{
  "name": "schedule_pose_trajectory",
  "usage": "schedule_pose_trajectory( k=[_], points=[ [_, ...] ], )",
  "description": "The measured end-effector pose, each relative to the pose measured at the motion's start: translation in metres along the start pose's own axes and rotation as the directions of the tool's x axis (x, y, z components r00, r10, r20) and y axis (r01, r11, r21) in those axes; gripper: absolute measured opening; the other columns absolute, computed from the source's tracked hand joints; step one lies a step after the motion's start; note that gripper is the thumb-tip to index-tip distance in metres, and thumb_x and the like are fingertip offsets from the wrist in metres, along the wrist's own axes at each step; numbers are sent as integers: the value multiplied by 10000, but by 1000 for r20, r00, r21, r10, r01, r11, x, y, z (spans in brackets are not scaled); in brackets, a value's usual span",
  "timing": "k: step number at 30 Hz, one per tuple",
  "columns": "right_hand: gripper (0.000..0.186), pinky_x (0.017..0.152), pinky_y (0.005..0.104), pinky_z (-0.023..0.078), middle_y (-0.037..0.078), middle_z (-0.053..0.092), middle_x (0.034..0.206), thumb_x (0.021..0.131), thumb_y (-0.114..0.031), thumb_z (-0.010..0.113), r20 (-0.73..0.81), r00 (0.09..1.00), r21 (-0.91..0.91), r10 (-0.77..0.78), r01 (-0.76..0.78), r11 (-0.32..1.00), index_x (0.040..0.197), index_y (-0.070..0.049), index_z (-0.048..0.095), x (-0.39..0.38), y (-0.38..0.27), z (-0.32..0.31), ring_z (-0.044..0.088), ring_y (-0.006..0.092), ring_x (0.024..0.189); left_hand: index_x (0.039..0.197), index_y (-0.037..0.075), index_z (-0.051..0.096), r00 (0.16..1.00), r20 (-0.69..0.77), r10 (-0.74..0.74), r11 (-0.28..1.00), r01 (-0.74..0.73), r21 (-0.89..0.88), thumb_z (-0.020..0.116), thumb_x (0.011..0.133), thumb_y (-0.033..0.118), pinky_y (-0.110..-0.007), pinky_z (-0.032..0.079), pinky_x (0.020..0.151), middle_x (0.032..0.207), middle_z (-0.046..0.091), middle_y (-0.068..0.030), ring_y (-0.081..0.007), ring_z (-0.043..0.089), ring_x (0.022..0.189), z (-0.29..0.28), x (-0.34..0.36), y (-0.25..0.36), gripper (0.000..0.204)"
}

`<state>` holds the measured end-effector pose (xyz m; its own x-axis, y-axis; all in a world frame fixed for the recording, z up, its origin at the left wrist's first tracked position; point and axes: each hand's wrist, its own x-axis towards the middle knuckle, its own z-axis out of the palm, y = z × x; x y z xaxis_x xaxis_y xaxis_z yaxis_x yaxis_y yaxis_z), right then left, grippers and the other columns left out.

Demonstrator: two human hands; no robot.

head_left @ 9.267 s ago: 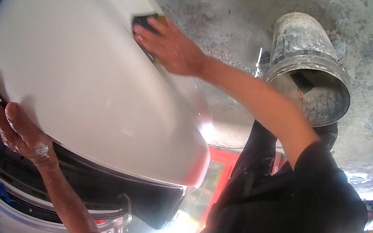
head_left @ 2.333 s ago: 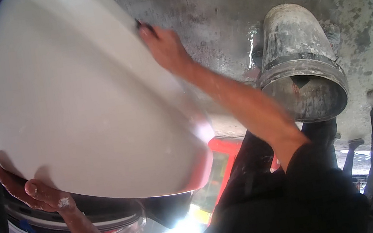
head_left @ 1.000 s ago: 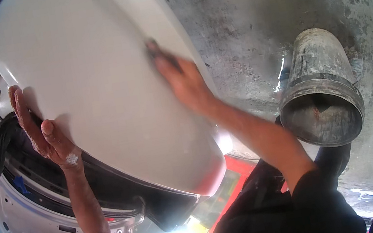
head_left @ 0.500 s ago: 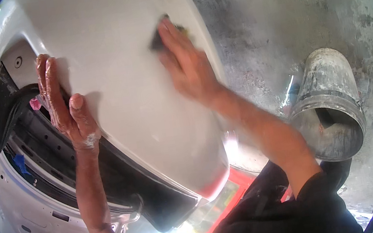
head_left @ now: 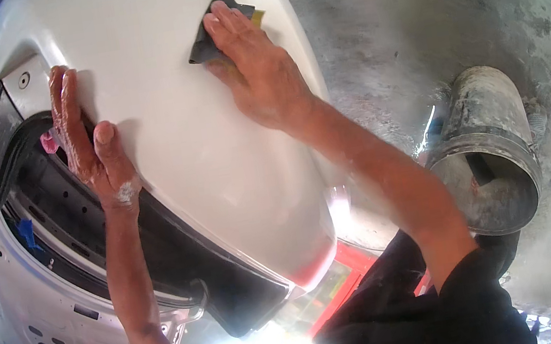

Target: Wet sanding the exterior of a white car bumper using a sanding block and a bucket of water.

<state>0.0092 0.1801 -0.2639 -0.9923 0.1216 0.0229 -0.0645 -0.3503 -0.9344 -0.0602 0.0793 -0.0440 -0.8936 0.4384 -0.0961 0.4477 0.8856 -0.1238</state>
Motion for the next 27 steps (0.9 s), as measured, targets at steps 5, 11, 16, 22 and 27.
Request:
schedule_pose_trajectory(
  k=[5,11,16,22,27],
  points=[
    [577,1232,567,369,336,474,1554,862,-68,620,264,956,-90,-124,152,984,1404,121,561,-169,-52,-9,430,522,1465,1513,24,557,999,-47,25,998,-28,-58,511,1097,500,-489,328,1243,1597,500,-194,-345,435,1507,-4,2,1,633],
    [732,1248,560,321,321,423,1590,880,-191,732,201,967,-120,-159,186,975,1496,102,469,-27,-49,10,370,504,1500,1487,21,589,994,-64,89,995,-91,-32,546,1087,403,-475,310,1251,1564,542,-193,-350,457,1500,-5,1,-7,554],
    [723,1261,559,295,329,390,1609,935,-213,704,63,992,-91,-109,114,989,1521,111,433,-23,-66,26,354,512,1508,1483,48,602,991,-89,99,994,-103,-37,572,1074,373,-475,317,1248,1555,556,-182,-357,459,1498,-14,1,-10,523],
    [767,1278,602,239,363,295,1649,936,-142,663,156,971,-110,181,-165,980,1579,116,334,-189,-97,12,254,534,1556,1481,104,617,985,-124,117,991,-124,-50,599,1058,422,-476,331,1247,1560,563,-141,-335,465,1500,-13,-4,-16,530],
    [622,1264,524,299,361,358,1616,1073,-259,555,72,986,14,151,-152,988,1554,97,386,-4,-67,14,331,540,1510,1522,121,574,984,-101,144,989,-146,-11,520,1094,416,-477,333,1255,1591,522,-150,-333,439,1513,-12,3,-8,523]
  ],
)
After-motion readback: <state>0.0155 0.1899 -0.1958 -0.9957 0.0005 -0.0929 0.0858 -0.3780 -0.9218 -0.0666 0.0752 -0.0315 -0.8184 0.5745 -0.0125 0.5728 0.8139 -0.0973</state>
